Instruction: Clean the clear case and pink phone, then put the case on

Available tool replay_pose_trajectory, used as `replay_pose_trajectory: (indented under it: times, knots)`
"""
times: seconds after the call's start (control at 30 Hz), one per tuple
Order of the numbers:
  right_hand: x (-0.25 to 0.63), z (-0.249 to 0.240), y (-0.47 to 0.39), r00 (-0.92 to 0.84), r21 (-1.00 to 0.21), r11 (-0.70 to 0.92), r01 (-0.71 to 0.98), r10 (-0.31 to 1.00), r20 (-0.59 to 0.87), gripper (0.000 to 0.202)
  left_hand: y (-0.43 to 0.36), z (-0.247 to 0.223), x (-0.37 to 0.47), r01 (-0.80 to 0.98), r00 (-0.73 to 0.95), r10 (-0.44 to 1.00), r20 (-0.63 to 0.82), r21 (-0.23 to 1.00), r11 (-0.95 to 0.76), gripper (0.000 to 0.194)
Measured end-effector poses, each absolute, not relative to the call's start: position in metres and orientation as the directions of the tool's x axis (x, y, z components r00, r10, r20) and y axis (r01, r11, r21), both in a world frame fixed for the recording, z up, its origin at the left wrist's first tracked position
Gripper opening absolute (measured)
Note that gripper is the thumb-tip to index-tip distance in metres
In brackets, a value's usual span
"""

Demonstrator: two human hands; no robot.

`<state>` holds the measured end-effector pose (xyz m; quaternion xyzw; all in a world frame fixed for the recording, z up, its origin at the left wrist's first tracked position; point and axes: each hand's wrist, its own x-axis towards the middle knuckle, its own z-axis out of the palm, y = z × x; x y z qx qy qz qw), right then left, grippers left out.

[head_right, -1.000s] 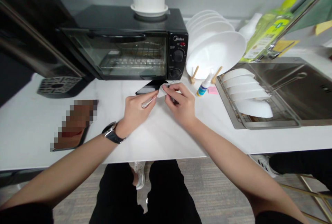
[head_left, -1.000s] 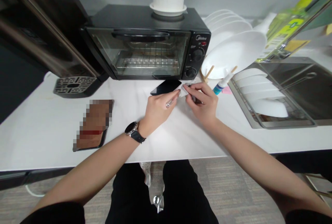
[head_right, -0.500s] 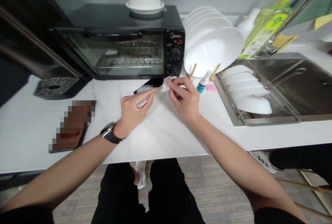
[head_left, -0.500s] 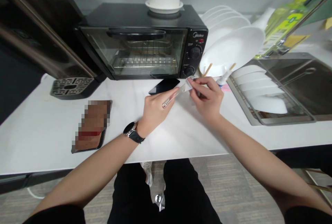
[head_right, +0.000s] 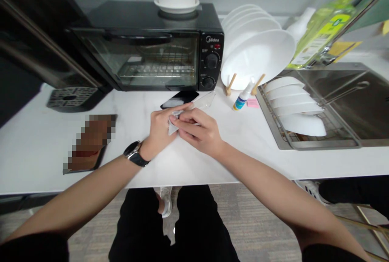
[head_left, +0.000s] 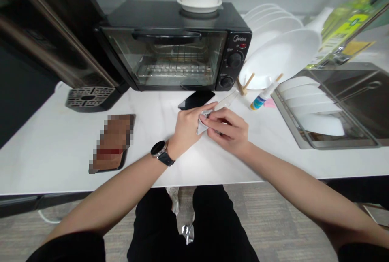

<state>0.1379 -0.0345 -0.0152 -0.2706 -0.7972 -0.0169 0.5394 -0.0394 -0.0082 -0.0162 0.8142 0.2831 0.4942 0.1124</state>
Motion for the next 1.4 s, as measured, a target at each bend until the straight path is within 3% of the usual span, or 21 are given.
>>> replay_pose_trajectory:
  times: [0.13,0.23,0.33,0.47,0.57,0.73,0.87,1.07,1.13,1.27,1.4]
  knots:
    - [0.138,-0.013,-0.035,-0.306,-0.220,0.874,0.434,0.373,0.876,0.035,-0.010,-0.014,-0.040,0.320,0.364,0.573,0.734,0.479,-0.817,0.050]
    - [0.145,-0.014,-0.030,-0.303,-0.204,0.861,0.466,0.372,0.877,0.037,-0.009,-0.014,-0.036,0.378,0.316,0.572,0.756,0.453,-0.808,0.029]
    - [0.158,-0.017,-0.021,-0.200,-0.277,0.778,0.564,0.455,0.868,0.034,-0.008,-0.014,-0.034,0.453,0.248,0.582,0.775,0.439,-0.776,0.016]
    - [0.176,-0.021,-0.004,0.038,-0.403,0.599,0.691,0.527,0.849,0.026,-0.009,-0.014,-0.034,0.501,0.224,0.579,0.784,0.418,-0.758,0.021]
    - [0.179,-0.022,0.004,0.114,-0.441,0.550,0.709,0.527,0.842,0.026,-0.010,-0.013,-0.036,0.505,0.234,0.553,0.800,0.386,-0.772,0.022]
    - [0.167,-0.019,-0.004,0.076,-0.427,0.599,0.678,0.520,0.851,0.024,-0.007,-0.016,-0.035,0.492,0.243,0.542,0.804,0.379,-0.784,0.023]
    - [0.150,-0.018,-0.023,-0.090,-0.365,0.723,0.586,0.506,0.858,0.029,-0.004,-0.019,-0.035,0.498,0.265,0.557,0.787,0.383,-0.778,0.022]
    - [0.136,-0.016,-0.038,-0.299,-0.214,0.872,0.440,0.366,0.881,0.043,-0.009,-0.013,-0.039,0.318,0.361,0.546,0.756,0.450,-0.834,0.049]
    - [0.137,-0.017,-0.036,-0.316,-0.202,0.879,0.432,0.358,0.879,0.044,-0.010,-0.012,-0.039,0.307,0.372,0.543,0.753,0.452,-0.838,0.049]
    - [0.152,-0.021,-0.026,-0.269,-0.241,0.821,0.518,0.424,0.865,0.038,-0.008,-0.013,-0.036,0.421,0.283,0.550,0.786,0.413,-0.807,0.026]
    - [0.172,-0.023,-0.007,-0.021,-0.375,0.666,0.645,0.506,0.862,0.028,-0.009,-0.014,-0.034,0.503,0.232,0.532,0.814,0.367,-0.782,0.019]
